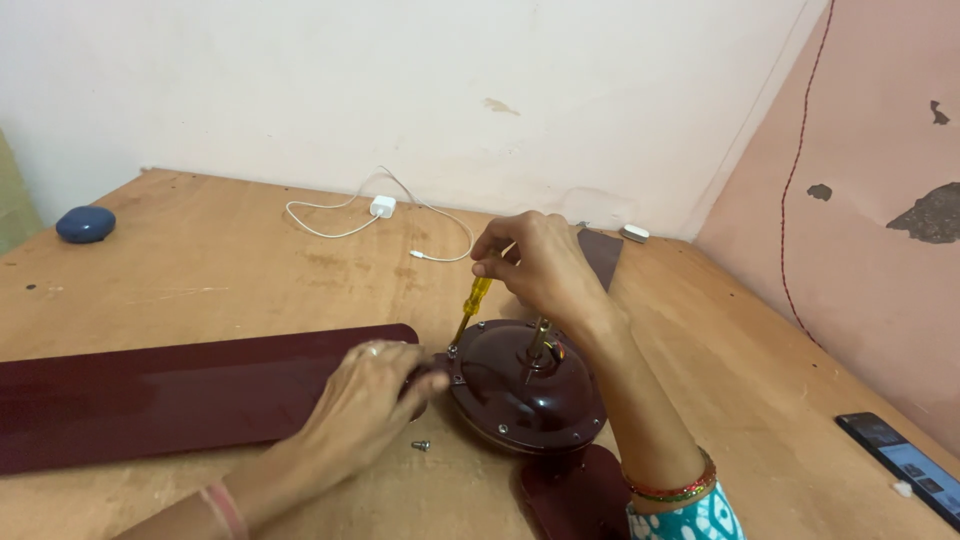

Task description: The person attaches maroon fan blades to the central motor housing using a yellow screwdriver. They align each blade, insert screws, and tighten them sequentially while stabilizing the fan on a wooden table.

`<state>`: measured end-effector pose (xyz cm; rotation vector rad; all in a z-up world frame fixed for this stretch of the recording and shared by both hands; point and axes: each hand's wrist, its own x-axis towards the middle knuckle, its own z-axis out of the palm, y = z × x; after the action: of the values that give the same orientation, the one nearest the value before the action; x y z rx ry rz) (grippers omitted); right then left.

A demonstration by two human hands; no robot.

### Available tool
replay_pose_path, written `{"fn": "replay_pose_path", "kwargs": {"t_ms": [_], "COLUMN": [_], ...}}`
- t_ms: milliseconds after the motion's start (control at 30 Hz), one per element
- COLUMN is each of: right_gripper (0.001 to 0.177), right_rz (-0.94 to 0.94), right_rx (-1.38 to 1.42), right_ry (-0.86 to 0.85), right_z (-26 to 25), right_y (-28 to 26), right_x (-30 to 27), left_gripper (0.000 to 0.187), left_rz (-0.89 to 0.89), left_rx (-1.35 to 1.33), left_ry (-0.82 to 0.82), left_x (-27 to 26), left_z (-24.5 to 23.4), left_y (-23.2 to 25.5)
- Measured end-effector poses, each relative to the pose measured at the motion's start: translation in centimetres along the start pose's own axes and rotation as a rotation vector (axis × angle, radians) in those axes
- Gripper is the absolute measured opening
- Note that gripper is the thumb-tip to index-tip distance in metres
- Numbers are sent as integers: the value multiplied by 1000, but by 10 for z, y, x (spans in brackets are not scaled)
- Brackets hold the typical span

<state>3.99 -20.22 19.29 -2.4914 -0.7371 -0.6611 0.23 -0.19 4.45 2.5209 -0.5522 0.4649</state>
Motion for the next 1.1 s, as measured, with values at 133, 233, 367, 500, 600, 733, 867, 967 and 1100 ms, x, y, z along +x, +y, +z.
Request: {"fn": "replay_pose_path", "kwargs": {"t_ms": [133,233,367,500,600,733,867,967,1100], "right_gripper": [18,18,20,22,21,24,25,31,33], "right_rz": [-29,-14,-3,-24,-43,7,91,12,-11], "right_rx": [-22,7,-45,9,4,24,257,570,786], "right_ry": [-29,-37,-27,6,9,-71,-268,-359,-371], "right_z": [-4,-5,-5,-4,-1,-1,-2,4,22], "right_y": [0,1,0,-4,-6,0,27,52,78], "right_x": [-2,-3,-2,-2,-4,0,6,9,13], "left_gripper": [43,40,39,35,33,36,36,36,35], "left_rz": [-3,142,27,85,92,31,55,33,51], "left_rx": [-370,-590,-770,-859,-890,-889,-941,-927,-991], "left_ry": [107,223,207,271,301,255,211,179,169], "left_x": [35,63,89,87,82,81,81,80,81], "left_z": [-3,4,16,28,36,39,39,41,45], "left_y": [11,15,18,11,6,3,2,1,-2]}}
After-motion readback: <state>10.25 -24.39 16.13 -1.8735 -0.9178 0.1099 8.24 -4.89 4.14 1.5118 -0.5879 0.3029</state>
